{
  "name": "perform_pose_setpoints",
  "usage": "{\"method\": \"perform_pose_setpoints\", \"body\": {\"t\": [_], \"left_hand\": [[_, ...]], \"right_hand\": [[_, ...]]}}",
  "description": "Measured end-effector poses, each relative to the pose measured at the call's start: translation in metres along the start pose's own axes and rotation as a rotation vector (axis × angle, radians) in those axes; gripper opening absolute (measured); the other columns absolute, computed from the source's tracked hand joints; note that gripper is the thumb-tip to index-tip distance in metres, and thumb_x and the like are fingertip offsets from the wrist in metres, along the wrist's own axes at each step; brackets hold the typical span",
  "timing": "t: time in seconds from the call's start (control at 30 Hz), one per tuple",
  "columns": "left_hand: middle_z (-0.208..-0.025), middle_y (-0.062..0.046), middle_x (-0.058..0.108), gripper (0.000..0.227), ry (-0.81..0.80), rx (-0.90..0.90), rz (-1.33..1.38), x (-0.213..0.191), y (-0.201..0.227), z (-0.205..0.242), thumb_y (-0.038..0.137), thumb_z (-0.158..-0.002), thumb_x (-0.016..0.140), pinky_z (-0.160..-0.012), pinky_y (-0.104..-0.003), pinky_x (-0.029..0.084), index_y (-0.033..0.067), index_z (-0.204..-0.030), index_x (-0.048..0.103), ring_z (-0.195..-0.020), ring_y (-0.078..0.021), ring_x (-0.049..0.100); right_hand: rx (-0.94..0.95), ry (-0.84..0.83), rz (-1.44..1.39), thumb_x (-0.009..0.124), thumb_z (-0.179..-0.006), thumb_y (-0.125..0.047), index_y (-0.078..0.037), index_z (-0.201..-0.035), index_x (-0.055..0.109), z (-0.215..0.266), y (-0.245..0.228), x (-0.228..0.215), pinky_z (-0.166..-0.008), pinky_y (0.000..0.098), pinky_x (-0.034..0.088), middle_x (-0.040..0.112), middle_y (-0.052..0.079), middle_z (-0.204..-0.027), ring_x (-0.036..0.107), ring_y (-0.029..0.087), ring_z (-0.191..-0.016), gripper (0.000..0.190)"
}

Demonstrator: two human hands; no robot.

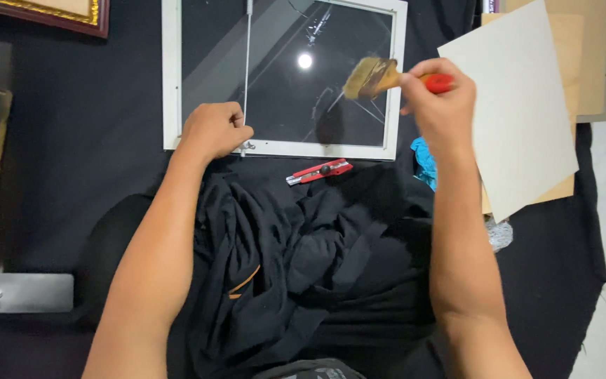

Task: Disassembling a picture frame to remove the backboard and cleaning the glass using a brush.

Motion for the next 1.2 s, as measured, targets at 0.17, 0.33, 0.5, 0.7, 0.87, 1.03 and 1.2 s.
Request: {"method": "perform_pose_setpoints", "body": {"t": [0.17,0.33,0.5,0.7,0.87,1.03,1.2], "left_hand": [[-0.079,-0.016,0.068,0.018,-0.067,0.034,0.139,0.015,-0.015,-0.013,0.021,-0.076,0.068,-0.078,-0.051,0.051,0.0095,-0.089,0.065,-0.091,-0.0417,0.068],[-0.075,-0.010,0.071,0.045,-0.095,0.001,0.278,0.012,-0.015,-0.012,0.026,-0.079,0.074,-0.079,-0.045,0.053,0.0068,-0.116,0.059,-0.086,-0.0309,0.070],[-0.075,-0.006,0.071,0.057,-0.034,-0.029,0.232,0.009,-0.026,-0.019,0.022,-0.087,0.075,-0.081,-0.044,0.055,0.0032,-0.135,0.051,-0.087,-0.0287,0.071],[-0.075,-0.006,0.074,0.030,-0.050,0.023,0.195,0.007,-0.017,-0.011,0.021,-0.092,0.070,-0.082,-0.043,0.055,0.0042,-0.116,0.072,-0.084,-0.0280,0.072],[-0.073,-0.004,0.072,0.018,-0.026,0.004,0.239,0.008,-0.027,-0.013,0.021,-0.090,0.068,-0.074,-0.040,0.055,0.0092,-0.103,0.074,-0.077,-0.0259,0.069],[-0.072,-0.004,0.072,0.020,-0.040,-0.009,0.304,0.000,-0.018,-0.010,0.024,-0.089,0.069,-0.077,-0.038,0.053,0.0084,-0.101,0.073,-0.076,-0.0246,0.069],[-0.073,-0.006,0.071,0.021,-0.060,-0.011,0.477,0.000,-0.007,-0.006,0.027,-0.093,0.070,-0.075,-0.035,0.051,0.0079,-0.100,0.073,-0.073,-0.0202,0.065]], "right_hand": [[0.034,-0.015,0.761,0.076,-0.086,-0.019,-0.013,-0.099,0.082,-0.005,0.039,-0.008,-0.048,0.0450,0.055,0.068,0.019,-0.067,0.069,0.032,-0.059,0.016],[0.191,0.028,0.960,0.074,-0.085,-0.024,-0.015,-0.097,0.082,-0.026,0.088,-0.052,-0.061,0.0394,0.060,0.069,0.011,-0.065,0.071,0.030,-0.061,0.017],[0.180,-0.004,0.948,0.072,-0.083,-0.028,-0.022,-0.088,0.081,-0.009,0.070,-0.028,-0.065,0.0378,0.058,0.069,0.004,-0.061,0.072,0.028,-0.064,0.012],[0.113,0.135,1.052,0.067,-0.086,-0.030,-0.031,-0.089,0.080,-0.012,0.067,-0.049,-0.068,0.0417,0.059,0.070,0.007,-0.067,0.072,0.035,-0.071,0.013],[-0.103,0.103,1.187,0.070,-0.084,-0.026,-0.012,-0.080,0.080,-0.023,0.083,-0.028,-0.062,0.0547,0.059,0.070,0.020,-0.066,0.071,0.046,-0.070,0.018],[0.035,0.113,1.094,0.064,-0.085,-0.026,-0.018,-0.083,0.079,-0.009,0.067,-0.030,-0.065,0.0509,0.058,0.069,0.014,-0.066,0.070,0.044,-0.071,0.017],[-0.152,0.129,1.183,0.074,-0.088,-0.024,-0.014,-0.083,0.080,-0.019,0.060,-0.024,-0.059,0.0524,0.059,0.069,0.019,-0.065,0.071,0.046,-0.068,0.012]]}}
Point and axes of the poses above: each hand's wrist, its own z-axis away from the middle knuckle, its own x-axis out of the palm, y = z × x, the point moved 9 cm from there along -z, towards the middle knuckle
